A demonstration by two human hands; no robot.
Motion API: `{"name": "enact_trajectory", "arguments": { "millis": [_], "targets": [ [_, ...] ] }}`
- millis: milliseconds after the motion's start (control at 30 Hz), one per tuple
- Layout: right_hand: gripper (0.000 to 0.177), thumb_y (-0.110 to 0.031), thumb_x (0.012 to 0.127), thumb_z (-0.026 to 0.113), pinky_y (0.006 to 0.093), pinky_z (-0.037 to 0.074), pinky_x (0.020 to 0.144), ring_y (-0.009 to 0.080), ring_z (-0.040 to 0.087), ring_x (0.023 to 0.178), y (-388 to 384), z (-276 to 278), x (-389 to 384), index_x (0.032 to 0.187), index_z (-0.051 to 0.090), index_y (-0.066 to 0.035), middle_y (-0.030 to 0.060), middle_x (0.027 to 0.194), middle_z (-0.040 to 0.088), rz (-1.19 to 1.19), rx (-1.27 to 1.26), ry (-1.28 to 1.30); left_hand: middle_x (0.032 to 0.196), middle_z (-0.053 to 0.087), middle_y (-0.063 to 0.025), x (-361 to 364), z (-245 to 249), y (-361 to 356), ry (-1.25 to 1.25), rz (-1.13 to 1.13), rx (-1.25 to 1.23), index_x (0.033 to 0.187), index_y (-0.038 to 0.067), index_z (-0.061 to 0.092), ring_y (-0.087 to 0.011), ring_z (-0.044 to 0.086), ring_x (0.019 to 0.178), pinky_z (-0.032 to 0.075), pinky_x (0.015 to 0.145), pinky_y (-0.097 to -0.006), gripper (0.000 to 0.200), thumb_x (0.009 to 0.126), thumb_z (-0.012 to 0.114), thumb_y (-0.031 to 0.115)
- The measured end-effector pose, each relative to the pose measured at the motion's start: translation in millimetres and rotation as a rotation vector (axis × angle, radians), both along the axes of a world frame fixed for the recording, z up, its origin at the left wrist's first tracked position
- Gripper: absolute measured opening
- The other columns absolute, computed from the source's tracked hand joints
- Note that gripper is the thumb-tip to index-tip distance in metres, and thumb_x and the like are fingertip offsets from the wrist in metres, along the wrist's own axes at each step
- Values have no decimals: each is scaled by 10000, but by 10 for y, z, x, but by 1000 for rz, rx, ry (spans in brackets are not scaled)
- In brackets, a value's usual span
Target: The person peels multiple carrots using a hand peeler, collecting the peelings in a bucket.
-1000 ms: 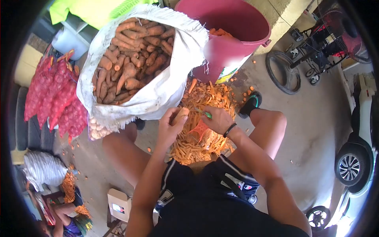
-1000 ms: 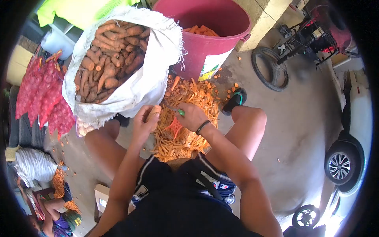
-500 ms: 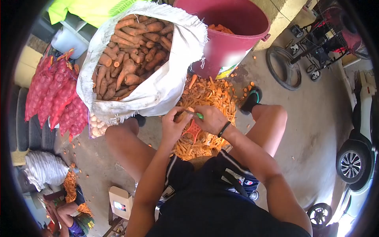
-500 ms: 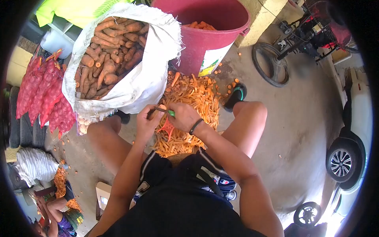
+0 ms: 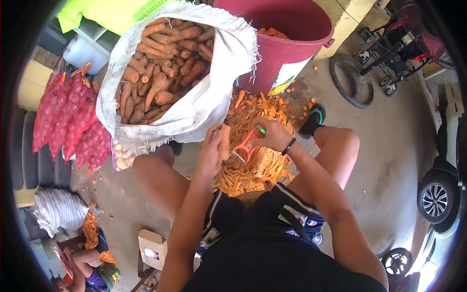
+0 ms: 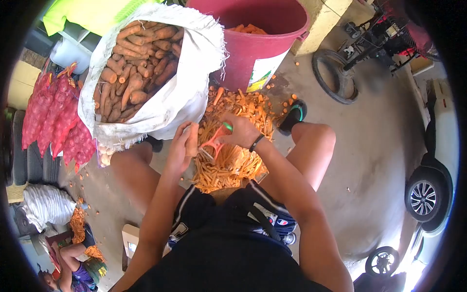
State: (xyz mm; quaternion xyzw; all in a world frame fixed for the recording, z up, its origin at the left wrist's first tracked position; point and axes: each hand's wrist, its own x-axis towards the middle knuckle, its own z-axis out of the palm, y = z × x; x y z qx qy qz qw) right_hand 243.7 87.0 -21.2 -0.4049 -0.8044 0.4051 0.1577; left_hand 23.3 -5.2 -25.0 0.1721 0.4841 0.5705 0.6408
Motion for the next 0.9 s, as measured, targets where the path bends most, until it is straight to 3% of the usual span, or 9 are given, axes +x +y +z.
{"name": "enact_trajectory", "arguments": {
  "millis": [67,200,333,433,533,667,700,800,900],
  "targets": [
    [567,-350,679,907,375,514,739,270,640,792,-42,55,-64,1059,632,-32,122,875,637,-75,34,172,1137,605,-47,-17,-178,11,-109,-45,-7,1308,80,501,-132,626,946,546,766,-292,293,1054,488,225],
    [495,-209,653,917,384,530,742,286,649,825,-99,208,-162,1011,625,-32,113,945,642,-8,118,247,1165,613,-72,99,-84,5,-164,-97,-43,1307,88,483,-173,647,1008,569,783,-327,289,1059,461,234],
    [547,-275,653,932,357,513,692,243,628,753,50,132,-118,1040,636,-28,98,856,625,-25,288,328,1145,625,-66,54,-20,-41,-143,-188,-52,1325,87,480,-170,650,956,568,749,-328,304,1056,460,226],
    [558,-284,661,933,365,525,706,250,653,780,289,144,44,1053,636,-21,105,868,645,-241,392,302,1124,633,-63,75,32,-95,-137,-187,-61,1333,82,486,-159,649,898,566,706,-323,313,1052,465,220],
    [512,-255,682,916,384,552,808,294,700,896,156,252,22,1088,676,-56,147,976,699,-142,265,256,1104,635,-56,51,83,-79,-134,-216,-66,1336,82,495,-150,642,849,563,678,-326,318,1049,474,218],
    [498,-265,684,915,371,563,782,251,702,878,269,135,133,1055,676,-36,142,944,701,-371,307,127,1095,634,-56,-37,10,-118,-31,-262,-56,1334,85,496,-155,638,844,565,684,-339,318,1049,476,225],
    [489,-275,686,913,364,564,758,238,703,859,341,166,184,1048,680,-43,127,957,701,-436,132,107,1100,633,-58,-46,45,-118,-19,-274,-62,1332,86,496,-155,638,852,566,691,-340,316,1049,475,226],
    [478,-264,678,915,351,564,726,228,700,838,133,114,30,1031,679,-45,114,968,699,-182,392,288,1121,629,-61,-30,11,-72,-184,-192,-76,1322,88,500,-153,640,898,569,714,-334,307,1052,475,232],
    [467,-241,634,922,383,557,750,290,682,851,-142,160,-130,981,667,-58,109,931,674,-81,280,278,1137,625,-55,60,-78,-6,-187,-113,-82,1306,99,508,-149,639,942,570,736,-332,291,1055,477,243]
  ]
}}
